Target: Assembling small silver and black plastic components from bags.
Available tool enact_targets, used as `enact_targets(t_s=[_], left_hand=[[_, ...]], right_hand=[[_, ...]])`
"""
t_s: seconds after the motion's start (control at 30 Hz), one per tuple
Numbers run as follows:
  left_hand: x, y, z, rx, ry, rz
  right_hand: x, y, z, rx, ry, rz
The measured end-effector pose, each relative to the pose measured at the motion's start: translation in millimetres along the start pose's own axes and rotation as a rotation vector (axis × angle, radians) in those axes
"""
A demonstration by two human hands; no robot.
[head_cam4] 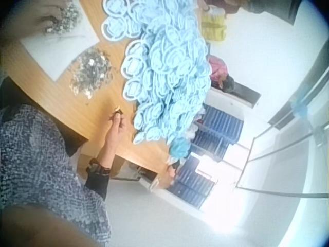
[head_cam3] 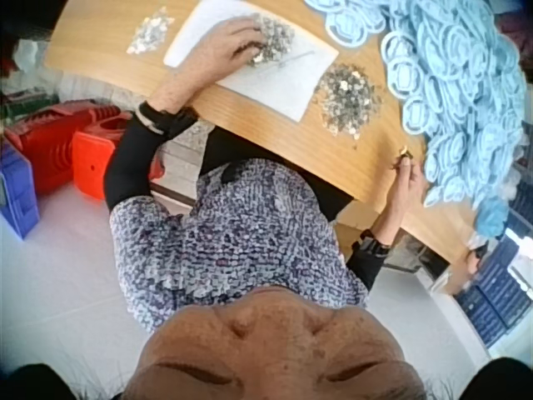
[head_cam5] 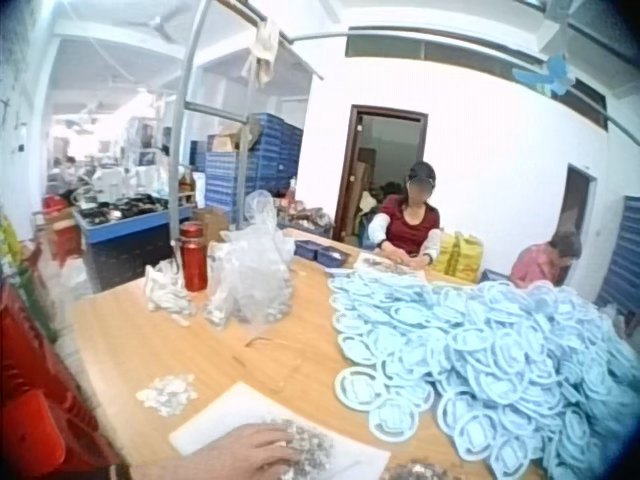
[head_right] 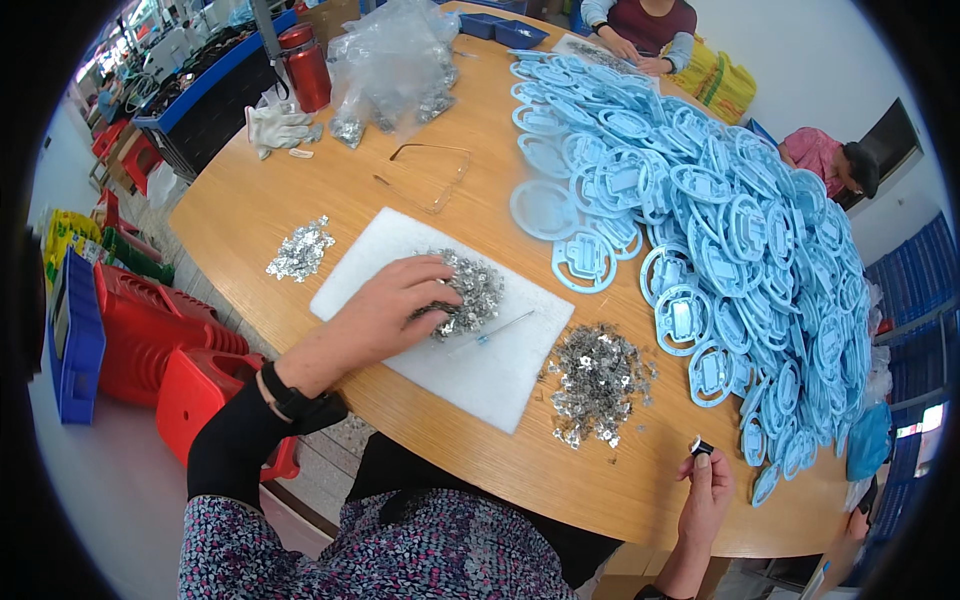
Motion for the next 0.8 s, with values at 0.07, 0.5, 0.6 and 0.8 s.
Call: enact_targets(t_s=[0.07, 0.5, 0.6, 0.8], left_hand=[[-5, 9, 8, 0.010, 0.029, 0.012], [-4, 15, 13, 0.298, -0.004, -0.080], [5, 11, 10, 0.293, -0.045, -0.025], [-16, 44, -18, 0.272, -0.024, -0.005]], right_hand=[[0, 0, 1, -0.001, -0.003, -0.001], [-26, -31, -3, -0.076, 0.061, 0.042], [-26, -29, 0, -0.066, 0.100, 0.068], [-31, -38, -5, -0.081, 0.084, 0.117]])
Point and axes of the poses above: each hand's wrist, its own z-axis away from the middle knuckle, its own y-axis out of the back of the hand, x = y × z, the point moved 5 cm from there along -z, towards the middle knuckle, and after that the axes turned 2 degrees about x, right-handed, at the moved point
